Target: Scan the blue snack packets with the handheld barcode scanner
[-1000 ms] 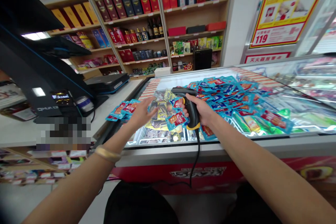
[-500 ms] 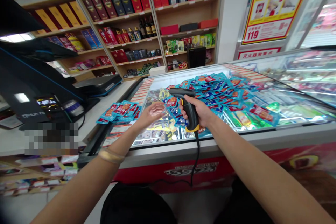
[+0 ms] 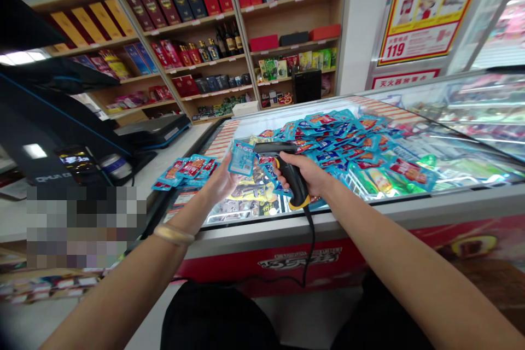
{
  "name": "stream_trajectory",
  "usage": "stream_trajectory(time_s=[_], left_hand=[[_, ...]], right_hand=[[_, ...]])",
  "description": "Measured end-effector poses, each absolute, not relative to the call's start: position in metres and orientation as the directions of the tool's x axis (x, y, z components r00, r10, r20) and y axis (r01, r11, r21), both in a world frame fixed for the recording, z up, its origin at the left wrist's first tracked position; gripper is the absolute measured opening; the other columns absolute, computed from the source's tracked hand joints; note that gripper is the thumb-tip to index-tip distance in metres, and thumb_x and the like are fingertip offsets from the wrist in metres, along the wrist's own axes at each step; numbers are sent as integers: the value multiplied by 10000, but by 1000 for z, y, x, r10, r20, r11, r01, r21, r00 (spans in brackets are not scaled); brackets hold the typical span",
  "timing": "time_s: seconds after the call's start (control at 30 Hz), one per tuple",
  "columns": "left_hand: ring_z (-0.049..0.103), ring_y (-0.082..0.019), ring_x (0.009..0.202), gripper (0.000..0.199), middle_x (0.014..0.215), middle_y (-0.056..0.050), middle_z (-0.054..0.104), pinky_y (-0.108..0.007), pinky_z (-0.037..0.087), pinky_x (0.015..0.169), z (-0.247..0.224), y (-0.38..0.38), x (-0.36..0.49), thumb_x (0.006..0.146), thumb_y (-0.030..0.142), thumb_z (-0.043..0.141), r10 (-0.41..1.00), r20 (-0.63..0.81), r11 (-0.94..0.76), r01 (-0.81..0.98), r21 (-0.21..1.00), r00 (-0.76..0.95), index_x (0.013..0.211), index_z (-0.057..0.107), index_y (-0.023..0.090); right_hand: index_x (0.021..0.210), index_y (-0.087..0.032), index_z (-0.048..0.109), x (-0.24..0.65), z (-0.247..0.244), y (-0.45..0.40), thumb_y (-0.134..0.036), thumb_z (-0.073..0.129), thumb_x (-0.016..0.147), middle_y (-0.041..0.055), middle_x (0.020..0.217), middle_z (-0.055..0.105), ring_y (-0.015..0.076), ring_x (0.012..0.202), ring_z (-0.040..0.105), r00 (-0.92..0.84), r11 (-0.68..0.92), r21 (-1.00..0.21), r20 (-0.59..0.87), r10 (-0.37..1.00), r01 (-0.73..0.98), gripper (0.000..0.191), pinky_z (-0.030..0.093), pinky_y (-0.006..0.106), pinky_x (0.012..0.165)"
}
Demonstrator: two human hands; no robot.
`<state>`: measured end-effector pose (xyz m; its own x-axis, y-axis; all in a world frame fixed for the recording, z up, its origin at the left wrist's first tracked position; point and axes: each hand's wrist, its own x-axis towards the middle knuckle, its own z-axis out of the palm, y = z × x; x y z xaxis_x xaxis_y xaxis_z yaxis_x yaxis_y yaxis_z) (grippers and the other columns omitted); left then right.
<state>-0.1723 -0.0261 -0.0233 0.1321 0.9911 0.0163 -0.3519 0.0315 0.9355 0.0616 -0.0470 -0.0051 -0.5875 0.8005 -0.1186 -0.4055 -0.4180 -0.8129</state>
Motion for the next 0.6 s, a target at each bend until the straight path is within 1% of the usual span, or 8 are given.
stream_trajectory(time_s=[0.07,0.2,0.47,0.6], left_hand=[[668,-219,1058,441,1018,-98,741,-375,473,991,-23,-26,-173,984,456,368,994,-5,48,-379,924,113,1134,643,144],[666,-212,1067,428,1003,-83,748,-389,462,1012,-24,-23,-174,976,470,383,998,-35,56,-406,912,59,1151,638,175],[668,-198,1056,398,1001,-65,753,-391,441,1041,-27,-21,-174,972,455,414,999,-43,49,-439,897,24,1148,649,187],[661,-207,1068,406,997,-65,754,-403,417,1067,-28,-20,-176,942,486,470,999,-34,47,-441,896,39,1143,647,180]], right_hand=[[811,-142,614,60,-7,-47,-367,581,872,24,675,571,96,501,505,-606,-434,-820,-138,783,-374,236,453,190,427],[813,-129,624,58,-9,-47,-377,629,851,22,656,568,99,495,525,-618,-431,-842,-157,771,-325,250,458,190,418],[784,-116,633,56,-9,-46,-347,534,921,22,641,568,94,488,534,-599,-440,-858,-211,772,-265,285,465,181,413],[768,-121,618,56,-11,-45,-360,580,896,19,642,570,94,486,533,-619,-434,-865,-201,759,-252,273,468,184,413]])
